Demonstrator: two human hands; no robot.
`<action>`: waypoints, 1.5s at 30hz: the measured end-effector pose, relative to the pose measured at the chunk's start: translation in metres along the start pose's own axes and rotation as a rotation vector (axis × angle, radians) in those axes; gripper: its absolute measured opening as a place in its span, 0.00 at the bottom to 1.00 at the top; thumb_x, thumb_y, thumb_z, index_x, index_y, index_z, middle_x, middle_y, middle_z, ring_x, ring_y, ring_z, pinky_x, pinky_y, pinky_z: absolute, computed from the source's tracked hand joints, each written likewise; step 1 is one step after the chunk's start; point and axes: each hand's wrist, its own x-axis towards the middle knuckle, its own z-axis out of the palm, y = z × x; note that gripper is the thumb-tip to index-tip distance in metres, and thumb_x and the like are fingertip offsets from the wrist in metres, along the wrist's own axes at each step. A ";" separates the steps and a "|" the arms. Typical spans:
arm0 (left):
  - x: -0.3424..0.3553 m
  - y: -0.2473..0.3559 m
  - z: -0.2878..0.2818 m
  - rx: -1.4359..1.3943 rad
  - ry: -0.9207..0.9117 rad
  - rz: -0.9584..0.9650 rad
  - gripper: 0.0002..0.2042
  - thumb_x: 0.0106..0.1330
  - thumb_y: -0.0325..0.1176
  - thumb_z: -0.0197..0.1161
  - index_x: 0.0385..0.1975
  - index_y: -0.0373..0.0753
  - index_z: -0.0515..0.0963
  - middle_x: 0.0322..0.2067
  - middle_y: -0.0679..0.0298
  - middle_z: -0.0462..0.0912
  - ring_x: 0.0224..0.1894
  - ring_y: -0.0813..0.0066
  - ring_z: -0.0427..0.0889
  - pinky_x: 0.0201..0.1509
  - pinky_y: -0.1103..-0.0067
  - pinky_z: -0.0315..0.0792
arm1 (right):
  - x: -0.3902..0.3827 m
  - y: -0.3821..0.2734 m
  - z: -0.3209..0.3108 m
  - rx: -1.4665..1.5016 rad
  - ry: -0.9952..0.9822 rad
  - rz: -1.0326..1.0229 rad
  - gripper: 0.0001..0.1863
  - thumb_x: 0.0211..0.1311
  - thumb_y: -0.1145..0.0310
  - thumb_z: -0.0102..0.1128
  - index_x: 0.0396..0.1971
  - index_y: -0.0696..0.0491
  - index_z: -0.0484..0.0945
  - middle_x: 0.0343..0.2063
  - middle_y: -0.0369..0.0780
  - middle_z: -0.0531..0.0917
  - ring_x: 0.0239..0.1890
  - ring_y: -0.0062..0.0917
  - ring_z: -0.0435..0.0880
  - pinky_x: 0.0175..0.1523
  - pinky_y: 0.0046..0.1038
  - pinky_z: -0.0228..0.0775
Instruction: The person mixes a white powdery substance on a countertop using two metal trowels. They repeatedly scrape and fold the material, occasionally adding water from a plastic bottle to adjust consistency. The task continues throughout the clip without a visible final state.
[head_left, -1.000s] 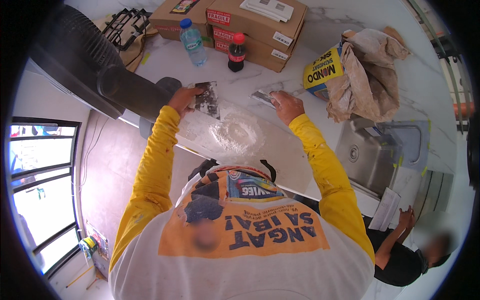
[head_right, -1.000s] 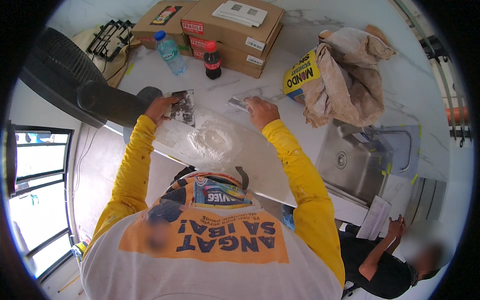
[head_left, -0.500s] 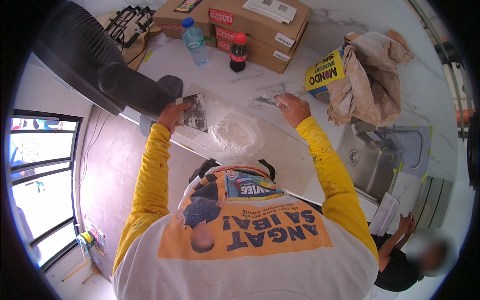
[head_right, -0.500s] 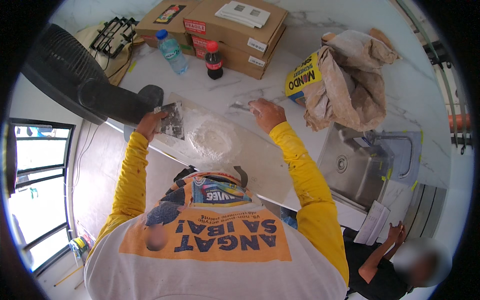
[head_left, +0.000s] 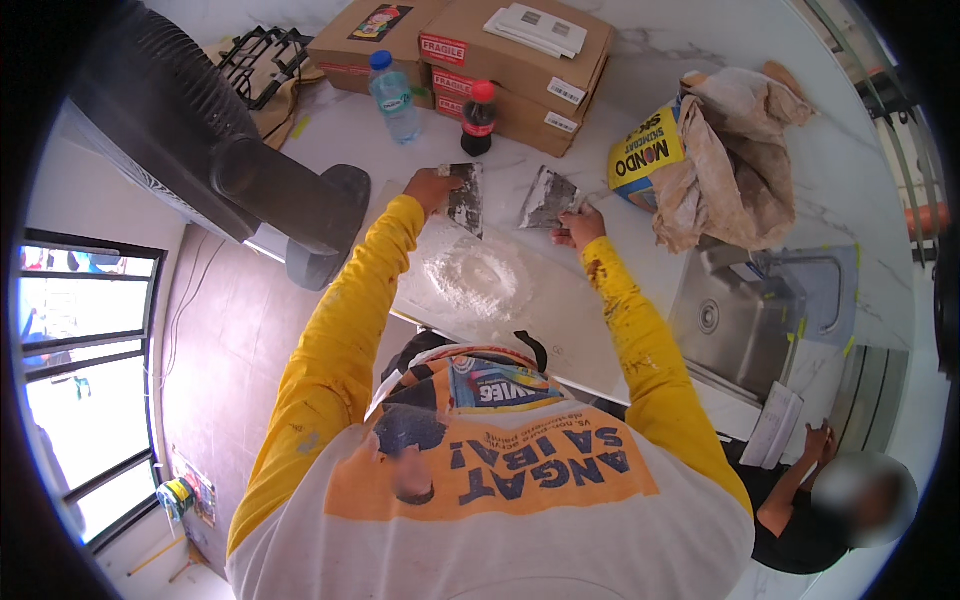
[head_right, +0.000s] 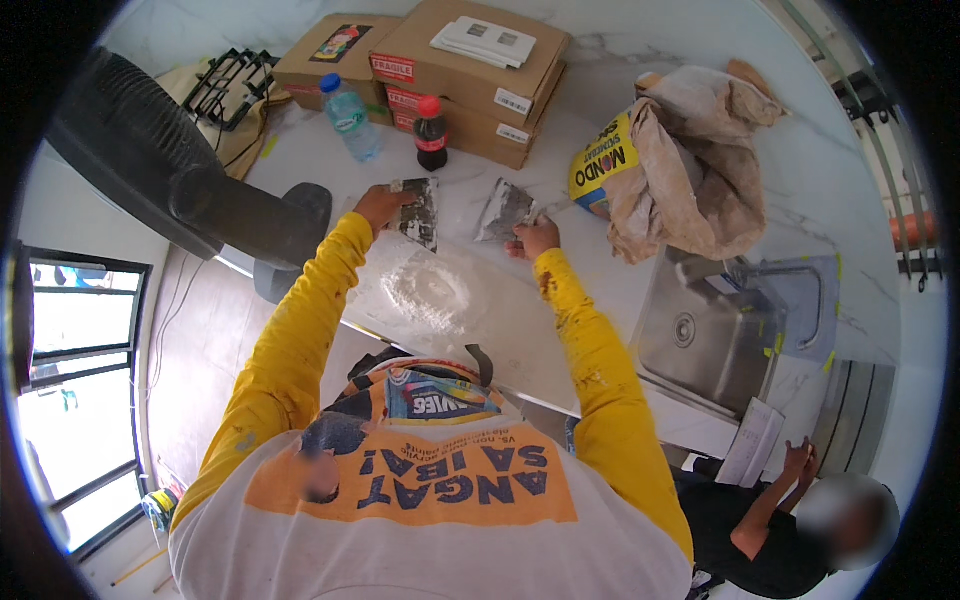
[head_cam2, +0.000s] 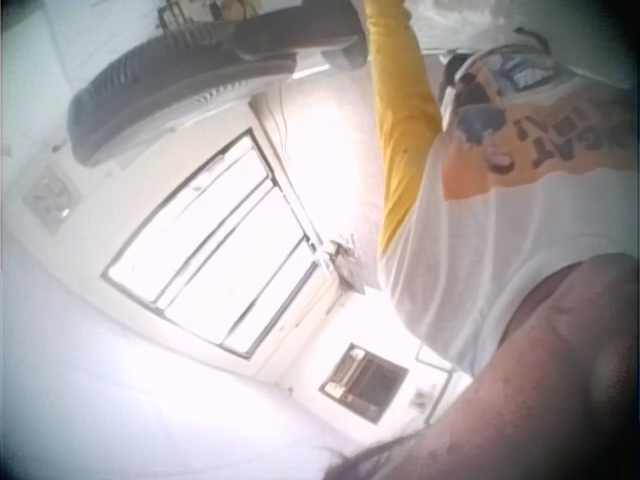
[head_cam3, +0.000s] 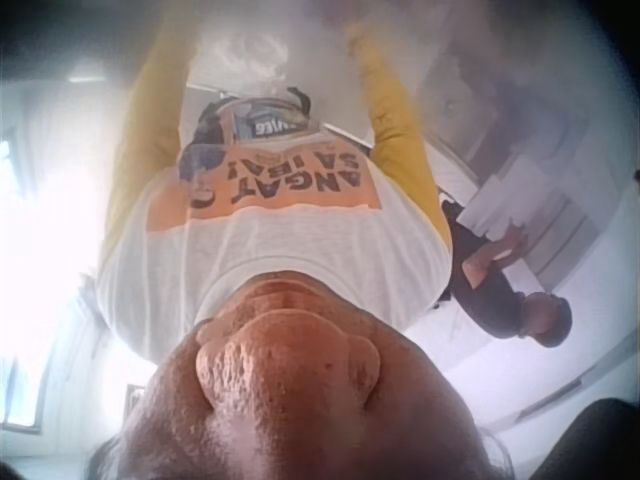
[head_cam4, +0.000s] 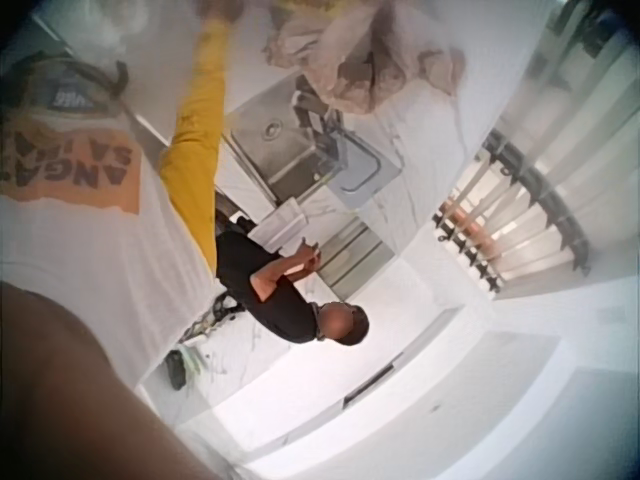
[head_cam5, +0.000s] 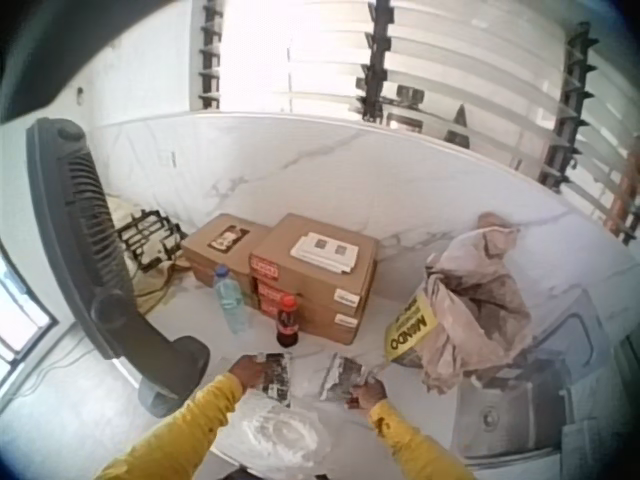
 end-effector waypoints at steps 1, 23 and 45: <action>0.007 0.002 0.003 0.033 -0.033 -0.014 0.19 0.55 0.42 0.66 0.33 0.28 0.79 0.26 0.52 0.80 0.27 0.62 0.80 0.32 0.70 0.75 | -0.001 0.007 0.007 0.012 0.040 -0.032 0.11 0.59 0.77 0.57 0.42 0.58 0.71 0.30 0.45 0.81 0.18 0.32 0.83 0.18 0.31 0.78; -0.109 0.103 -0.057 0.593 0.004 0.429 0.17 0.61 0.39 0.62 0.39 0.29 0.78 0.33 0.48 0.81 0.34 0.58 0.80 0.40 0.71 0.72 | -0.054 -0.015 0.008 0.137 -0.198 -0.248 0.12 0.62 0.69 0.61 0.43 0.56 0.71 0.31 0.38 0.80 0.25 0.29 0.84 0.28 0.27 0.78; 0.009 0.009 -0.028 0.426 -0.054 0.063 0.23 0.56 0.47 0.66 0.39 0.30 0.79 0.32 0.50 0.82 0.34 0.56 0.81 0.38 0.67 0.75 | 0.006 -0.003 0.040 0.091 -0.020 0.005 0.14 0.59 0.79 0.57 0.46 0.61 0.70 0.33 0.44 0.79 0.18 0.32 0.82 0.21 0.32 0.80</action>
